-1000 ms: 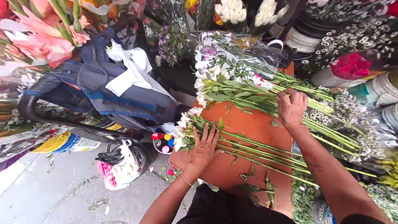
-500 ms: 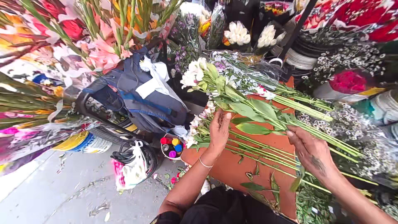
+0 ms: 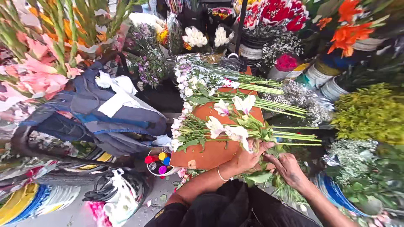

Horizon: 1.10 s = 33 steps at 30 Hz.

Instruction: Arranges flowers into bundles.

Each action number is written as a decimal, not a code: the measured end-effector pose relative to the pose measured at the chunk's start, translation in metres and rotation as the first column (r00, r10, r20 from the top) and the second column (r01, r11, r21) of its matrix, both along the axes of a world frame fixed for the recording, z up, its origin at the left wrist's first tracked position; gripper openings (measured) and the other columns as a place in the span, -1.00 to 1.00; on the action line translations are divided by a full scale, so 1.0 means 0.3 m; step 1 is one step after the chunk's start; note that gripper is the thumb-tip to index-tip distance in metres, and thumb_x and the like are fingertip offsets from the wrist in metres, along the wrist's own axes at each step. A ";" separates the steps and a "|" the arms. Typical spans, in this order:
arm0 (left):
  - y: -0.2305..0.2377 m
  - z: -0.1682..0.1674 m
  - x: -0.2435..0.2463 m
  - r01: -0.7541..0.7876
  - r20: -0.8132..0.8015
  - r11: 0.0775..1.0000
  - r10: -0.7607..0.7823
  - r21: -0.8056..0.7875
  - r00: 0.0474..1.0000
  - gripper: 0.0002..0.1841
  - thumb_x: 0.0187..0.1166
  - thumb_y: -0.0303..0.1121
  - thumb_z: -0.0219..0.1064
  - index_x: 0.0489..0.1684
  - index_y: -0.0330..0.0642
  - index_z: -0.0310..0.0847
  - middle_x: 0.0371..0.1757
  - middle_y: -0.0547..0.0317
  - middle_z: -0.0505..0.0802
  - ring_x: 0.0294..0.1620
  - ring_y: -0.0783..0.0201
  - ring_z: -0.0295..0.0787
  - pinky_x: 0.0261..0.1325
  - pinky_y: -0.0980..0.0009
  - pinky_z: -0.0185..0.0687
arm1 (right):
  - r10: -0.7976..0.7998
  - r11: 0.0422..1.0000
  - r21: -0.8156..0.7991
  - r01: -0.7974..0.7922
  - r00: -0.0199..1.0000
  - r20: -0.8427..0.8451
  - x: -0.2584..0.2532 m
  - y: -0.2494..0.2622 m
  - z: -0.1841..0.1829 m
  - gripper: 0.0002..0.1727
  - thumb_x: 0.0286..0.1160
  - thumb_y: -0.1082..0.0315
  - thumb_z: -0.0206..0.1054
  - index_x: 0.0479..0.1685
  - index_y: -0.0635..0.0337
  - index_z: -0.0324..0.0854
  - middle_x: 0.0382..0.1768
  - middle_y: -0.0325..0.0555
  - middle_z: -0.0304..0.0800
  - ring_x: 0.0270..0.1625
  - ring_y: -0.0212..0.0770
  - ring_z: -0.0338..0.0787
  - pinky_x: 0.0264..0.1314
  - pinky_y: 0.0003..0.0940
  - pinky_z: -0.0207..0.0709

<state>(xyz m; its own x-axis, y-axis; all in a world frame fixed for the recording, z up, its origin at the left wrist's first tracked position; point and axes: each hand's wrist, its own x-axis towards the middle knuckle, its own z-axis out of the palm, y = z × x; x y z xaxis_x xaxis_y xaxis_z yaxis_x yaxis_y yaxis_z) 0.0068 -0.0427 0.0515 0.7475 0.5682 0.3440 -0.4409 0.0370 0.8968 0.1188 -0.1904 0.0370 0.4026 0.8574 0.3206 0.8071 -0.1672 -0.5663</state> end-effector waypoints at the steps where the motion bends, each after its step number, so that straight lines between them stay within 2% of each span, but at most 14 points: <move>1: -0.001 -0.019 0.010 -0.014 0.017 1.000 0.014 -0.005 1.000 -0.83 0.65 -0.53 0.25 -0.18 -0.50 0.73 -0.24 0.09 0.90 -0.17 0.43 0.84 0.05 0.42 0.77 | -0.067 0.997 -0.041 0.069 0.996 0.054 -0.004 -0.044 -0.066 -0.43 0.73 -0.03 0.08 -0.17 0.39 0.71 -0.49 0.07 0.79 -0.42 -0.04 0.85 -0.31 -0.05 0.70; 3: 0.020 -0.026 0.028 -0.067 0.097 0.997 0.071 -0.048 0.993 -0.79 0.72 -0.49 0.19 -0.18 -0.44 0.73 -0.23 0.11 0.92 -0.19 0.38 0.87 -0.02 0.40 0.81 | -0.213 0.958 -0.166 0.234 0.968 0.133 0.012 -0.229 -0.254 -0.58 0.66 0.21 0.15 -0.13 0.52 0.64 -0.44 0.31 0.75 -0.39 0.28 0.84 -0.35 0.21 0.67; 6: 0.080 0.016 0.028 -0.104 0.149 0.986 0.124 -0.134 0.981 -0.76 0.79 -0.44 0.13 -0.21 -0.28 0.73 -0.24 0.20 0.93 -0.21 0.42 0.88 -0.04 0.45 0.82 | -0.435 0.748 -0.490 0.448 0.888 0.148 -0.006 -0.675 -0.499 -0.64 0.65 0.43 0.19 0.15 0.67 0.57 -0.05 0.64 0.73 -0.02 0.60 0.80 0.01 0.49 0.59; 8: 0.104 0.022 0.025 -0.057 0.126 0.993 0.071 -0.108 0.990 -0.77 0.78 -0.44 0.14 -0.17 -0.32 0.73 -0.23 0.19 0.93 -0.22 0.42 0.87 -0.07 0.46 0.81 | -0.525 0.488 -0.786 0.378 0.847 0.082 -0.074 -0.893 -0.457 -0.51 0.79 0.31 0.08 0.44 0.61 0.42 0.32 0.63 0.61 0.36 0.57 0.65 0.40 0.43 0.44; 10: 0.100 0.016 0.037 -0.008 0.092 0.998 0.014 -0.066 0.996 -0.77 0.77 -0.44 0.17 -0.18 -0.36 0.74 -0.24 0.17 0.93 -0.24 0.42 0.87 -0.10 0.46 0.81 | -0.645 0.385 -0.868 0.315 0.764 -0.009 -0.075 -1.024 -0.440 -0.29 0.65 0.23 0.32 0.69 0.45 0.25 0.57 0.60 0.37 0.60 0.58 0.42 0.60 0.47 0.23; 12: 0.064 -0.002 0.057 0.019 0.062 0.999 -0.017 -0.038 0.998 -0.76 0.76 -0.43 0.20 -0.20 -0.39 0.74 -0.24 0.14 0.94 -0.26 0.42 0.88 -0.15 0.47 0.81 | -0.658 0.536 -0.748 0.391 0.749 -0.080 -0.025 -1.069 -0.454 -0.10 0.28 0.29 0.65 0.68 0.38 0.33 0.58 0.65 0.33 0.59 0.67 0.36 0.56 0.58 0.20; 14: 0.011 -0.014 0.083 0.044 0.040 0.998 -0.042 -0.043 0.998 -0.76 0.75 -0.43 0.21 -0.19 -0.42 0.74 -0.25 0.10 0.94 -0.28 0.41 0.87 -0.18 0.47 0.80 | -0.561 0.748 -0.514 0.421 0.814 -0.149 0.059 -0.982 -0.432 -0.15 0.15 0.25 0.70 0.54 0.39 0.51 0.51 0.58 0.45 0.54 0.59 0.47 0.48 0.57 0.30; 16: -0.043 -0.015 0.105 0.089 0.040 0.994 -0.086 -0.070 0.995 -0.77 0.76 -0.44 0.20 -0.15 -0.44 0.74 -0.24 0.08 0.94 -0.25 0.37 0.89 -0.10 0.42 0.83 | -0.434 0.879 -0.322 0.353 0.871 -0.230 0.088 -0.752 -0.320 -0.22 0.47 -0.18 0.33 0.56 0.20 0.54 0.58 0.24 0.52 0.61 0.21 0.53 0.56 0.29 0.40; 18: -0.083 -0.009 0.114 0.129 0.030 0.987 -0.126 -0.099 0.992 -0.76 0.76 -0.42 0.20 -0.13 -0.44 0.74 -0.23 0.04 0.93 -0.22 0.32 0.90 -0.06 0.37 0.85 | -0.249 0.968 -0.126 0.215 0.863 -0.439 0.034 -0.496 -0.189 -0.22 0.68 -0.33 0.01 0.60 0.08 0.53 0.55 -0.08 0.62 0.56 -0.17 0.60 0.59 -0.10 0.49; 20: -0.093 0.001 0.108 0.132 -0.012 0.985 -0.135 -0.112 0.991 -0.76 0.75 -0.42 0.22 -0.15 -0.43 0.76 -0.24 0.05 0.93 -0.24 0.33 0.89 -0.07 0.38 0.84 | -0.084 0.983 0.087 0.160 0.822 -0.564 -0.061 -0.312 -0.125 -0.38 0.81 -0.18 -0.01 0.44 0.11 0.62 0.08 -0.24 0.87 0.03 -0.37 0.84 0.12 -0.38 0.76; 22: -0.062 0.005 0.096 0.113 -0.059 0.986 -0.121 -0.126 0.991 -0.75 0.75 -0.39 0.23 -0.16 -0.41 0.76 -0.24 0.08 0.92 -0.21 0.36 0.88 -0.02 0.38 0.81 | -0.105 0.960 0.158 0.231 0.822 -0.560 -0.121 -0.225 -0.101 -0.58 0.85 0.06 0.03 0.20 0.12 0.71 -0.39 -0.47 0.74 -0.42 -0.62 0.62 -0.33 -0.66 0.54; 25: 0.011 -0.004 0.060 0.109 -0.116 0.972 -0.135 -0.207 0.984 -0.73 0.79 -0.38 0.17 -0.08 -0.44 0.72 -0.16 0.04 0.92 -0.25 0.35 0.86 -0.11 0.40 0.81 | -0.228 0.948 0.135 0.287 0.912 -0.341 -0.086 -0.209 -0.096 -0.57 0.79 0.04 0.12 0.10 0.16 0.80 -0.34 -0.40 0.78 -0.32 -0.67 0.65 -0.17 -0.69 0.56; 29: 0.074 -0.039 0.006 0.054 -0.081 0.930 -0.090 -0.364 0.993 -0.72 0.83 -0.41 0.06 0.02 -0.46 0.64 -0.07 0.02 0.89 -0.16 0.31 0.86 0.00 0.33 0.82 | -0.082 0.994 0.052 0.098 0.965 -0.249 0.004 -0.233 -0.067 -0.53 0.82 0.01 0.08 0.33 0.11 0.73 -0.12 -0.27 0.85 -0.18 -0.60 0.72 -0.04 -0.63 0.62; 33: 0.120 -0.084 -0.040 -0.009 -0.109 0.971 -0.018 -0.239 0.994 -0.73 0.75 -0.47 0.16 0.06 -0.56 0.68 -0.07 -0.04 0.89 -0.08 0.33 0.86 0.16 0.31 0.80 | -0.036 0.997 0.069 0.045 0.991 -0.129 0.101 -0.240 -0.023 -0.61 0.80 0.21 0.12 0.25 0.25 0.75 -0.12 -0.13 0.84 -0.15 -0.59 0.72 0.00 -0.67 0.61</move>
